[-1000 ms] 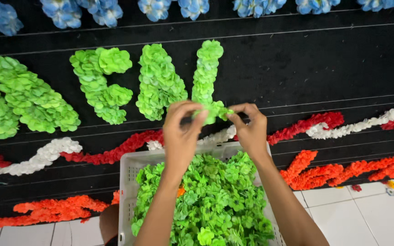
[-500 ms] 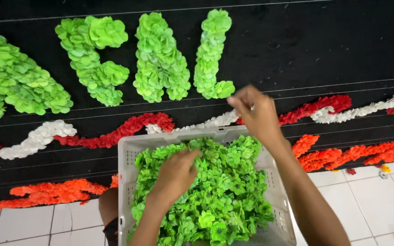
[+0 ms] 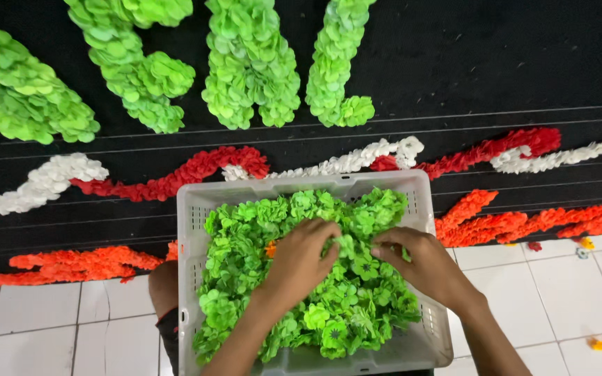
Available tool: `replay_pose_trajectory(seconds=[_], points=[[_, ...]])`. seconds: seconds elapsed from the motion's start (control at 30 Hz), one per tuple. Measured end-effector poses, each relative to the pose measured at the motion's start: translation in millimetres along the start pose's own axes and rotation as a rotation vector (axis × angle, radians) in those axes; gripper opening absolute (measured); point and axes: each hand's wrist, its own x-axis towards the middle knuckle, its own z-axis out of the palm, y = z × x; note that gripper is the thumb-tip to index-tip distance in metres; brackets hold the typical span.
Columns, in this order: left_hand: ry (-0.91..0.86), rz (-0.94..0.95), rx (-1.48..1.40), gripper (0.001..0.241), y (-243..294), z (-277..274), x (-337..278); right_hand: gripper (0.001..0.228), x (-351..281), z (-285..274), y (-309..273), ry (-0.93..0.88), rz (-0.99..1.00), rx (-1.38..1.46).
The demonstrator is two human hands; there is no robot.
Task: The person is arranging green plastic flowers into letters on a board by picking them from a crate and pinning or placing them individually.
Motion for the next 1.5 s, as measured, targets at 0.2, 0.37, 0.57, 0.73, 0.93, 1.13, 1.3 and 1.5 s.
replay_pose_trajectory(seconds=[0.2, 0.37, 0.57, 0.73, 0.93, 1.13, 1.3, 1.5], points=[[0.064, -0.015, -0.39, 0.013, 8.4, 1.7, 0.7, 0.047, -6.3, 48.1, 1.2, 0.148, -0.045, 0.372], [0.15, -0.094, -0.406, 0.018, 13.1, -5.6, -0.5, 0.011, 41.5, 25.7, -6.4, 0.343, -0.193, 0.346], [-0.035, -0.106, -0.104, 0.043, 17.1, -7.6, -32.3, 0.012, 113.8, -36.4, -59.1, 0.684, -0.485, 0.213], [-0.479, -0.133, 0.171, 0.092, 19.3, 10.5, -68.6, 0.008, 156.5, -55.9, -58.0, 0.8, -0.616, 0.108], [-0.324, -0.017, 0.294, 0.077, -13.4, 34.1, -86.1, 0.015, 141.9, -70.4, -57.3, 0.73, -0.275, 0.162], [-0.035, 0.015, 0.245, 0.061, -18.4, 17.2, -85.1, 0.02, 92.8, -72.4, -44.2, 0.42, -0.264, -0.006], [0.117, -0.007, 0.149, 0.031, -21.3, -10.9, -98.2, 0.035, 41.3, -32.5, 6.0, -0.135, -0.225, -0.353], [0.162, -0.011, 0.162, 0.025, -22.5, -32.3, -116.8, 0.037, -18.7, 3.1, -1.7, -0.345, -0.222, -0.159]])
